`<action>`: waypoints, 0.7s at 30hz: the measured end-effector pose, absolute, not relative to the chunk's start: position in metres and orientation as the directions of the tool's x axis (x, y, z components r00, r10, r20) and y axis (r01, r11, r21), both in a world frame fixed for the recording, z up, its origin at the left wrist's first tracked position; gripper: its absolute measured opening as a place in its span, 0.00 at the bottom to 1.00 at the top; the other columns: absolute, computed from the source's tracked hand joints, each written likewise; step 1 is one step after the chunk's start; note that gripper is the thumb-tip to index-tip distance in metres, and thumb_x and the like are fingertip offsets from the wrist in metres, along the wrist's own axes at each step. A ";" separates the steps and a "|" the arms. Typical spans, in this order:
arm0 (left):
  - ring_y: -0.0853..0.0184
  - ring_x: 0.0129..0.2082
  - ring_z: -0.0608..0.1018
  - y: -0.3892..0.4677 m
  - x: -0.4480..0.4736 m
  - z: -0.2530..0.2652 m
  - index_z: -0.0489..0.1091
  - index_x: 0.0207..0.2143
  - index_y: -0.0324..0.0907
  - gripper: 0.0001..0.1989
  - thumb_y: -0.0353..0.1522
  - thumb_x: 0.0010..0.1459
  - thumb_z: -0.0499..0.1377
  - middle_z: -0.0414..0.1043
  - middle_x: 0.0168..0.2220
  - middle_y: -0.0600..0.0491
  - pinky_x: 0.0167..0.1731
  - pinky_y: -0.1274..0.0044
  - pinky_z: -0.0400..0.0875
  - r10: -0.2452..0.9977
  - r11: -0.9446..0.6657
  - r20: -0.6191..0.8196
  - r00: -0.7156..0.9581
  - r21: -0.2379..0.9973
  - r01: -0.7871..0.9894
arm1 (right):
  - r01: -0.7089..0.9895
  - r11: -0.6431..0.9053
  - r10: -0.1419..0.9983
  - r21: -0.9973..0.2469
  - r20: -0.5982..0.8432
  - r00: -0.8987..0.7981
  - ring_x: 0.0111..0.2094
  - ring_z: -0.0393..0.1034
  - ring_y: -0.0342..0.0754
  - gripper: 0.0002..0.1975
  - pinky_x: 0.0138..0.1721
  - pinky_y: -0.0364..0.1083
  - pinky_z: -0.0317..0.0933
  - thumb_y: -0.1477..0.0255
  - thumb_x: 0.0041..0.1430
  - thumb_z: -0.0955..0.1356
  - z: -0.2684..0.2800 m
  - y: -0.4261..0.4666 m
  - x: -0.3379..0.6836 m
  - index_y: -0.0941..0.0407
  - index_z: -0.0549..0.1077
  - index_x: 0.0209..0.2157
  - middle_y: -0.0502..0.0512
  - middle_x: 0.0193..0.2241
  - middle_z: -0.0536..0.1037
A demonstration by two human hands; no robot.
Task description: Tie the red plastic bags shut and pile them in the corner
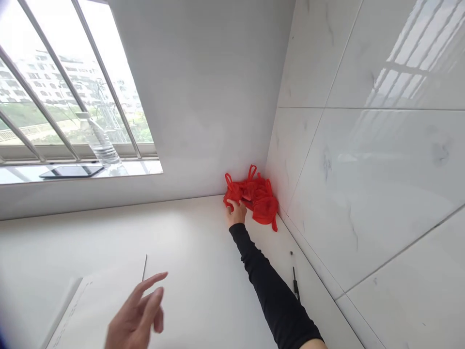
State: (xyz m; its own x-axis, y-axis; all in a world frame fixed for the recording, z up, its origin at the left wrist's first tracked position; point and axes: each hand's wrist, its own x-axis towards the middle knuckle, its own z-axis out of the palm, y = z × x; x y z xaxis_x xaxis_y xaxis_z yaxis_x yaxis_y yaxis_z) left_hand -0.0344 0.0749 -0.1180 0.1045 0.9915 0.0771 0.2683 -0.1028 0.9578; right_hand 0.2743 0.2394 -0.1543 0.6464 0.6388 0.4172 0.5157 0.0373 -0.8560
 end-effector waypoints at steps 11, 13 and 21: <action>0.64 0.20 0.71 0.132 0.031 -0.170 0.72 0.48 0.43 0.26 0.51 0.54 0.62 0.63 0.21 0.57 0.24 0.69 0.73 0.884 0.283 -0.133 0.449 0.916 -0.285 | 0.570 0.087 0.646 -0.817 0.481 0.592 0.59 0.62 0.60 0.15 0.62 0.65 0.53 0.66 0.61 0.70 -0.179 0.250 0.284 0.59 0.75 0.48 0.62 0.55 0.71; 0.63 0.21 0.72 0.134 0.028 -0.171 0.73 0.48 0.43 0.27 0.51 0.53 0.62 0.64 0.22 0.57 0.25 0.68 0.75 0.879 0.335 -0.151 0.453 0.871 -0.360 | 0.553 0.129 0.647 -0.823 0.493 0.582 0.59 0.62 0.61 0.17 0.63 0.64 0.52 0.66 0.60 0.68 -0.174 0.235 0.278 0.60 0.76 0.47 0.65 0.53 0.72; 0.53 0.53 0.77 0.136 0.030 -0.156 0.60 0.60 0.41 0.32 0.51 0.60 0.55 0.70 0.57 0.38 0.53 0.62 0.72 0.773 0.567 -0.281 0.569 0.708 -0.422 | 0.282 0.333 0.860 -0.900 0.413 0.301 0.61 0.62 0.56 0.20 0.60 0.55 0.63 0.63 0.65 0.65 -0.144 0.095 0.203 0.51 0.72 0.56 0.59 0.59 0.67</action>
State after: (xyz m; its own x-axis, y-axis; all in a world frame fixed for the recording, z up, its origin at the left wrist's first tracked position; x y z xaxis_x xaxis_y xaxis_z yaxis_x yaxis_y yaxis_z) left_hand 0.0295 0.1357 -0.1556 0.5688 0.7731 -0.2806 -0.4215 0.5670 0.7077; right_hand 0.2028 0.0947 -0.1438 0.3014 0.8595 0.4128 0.2824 0.3330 -0.8997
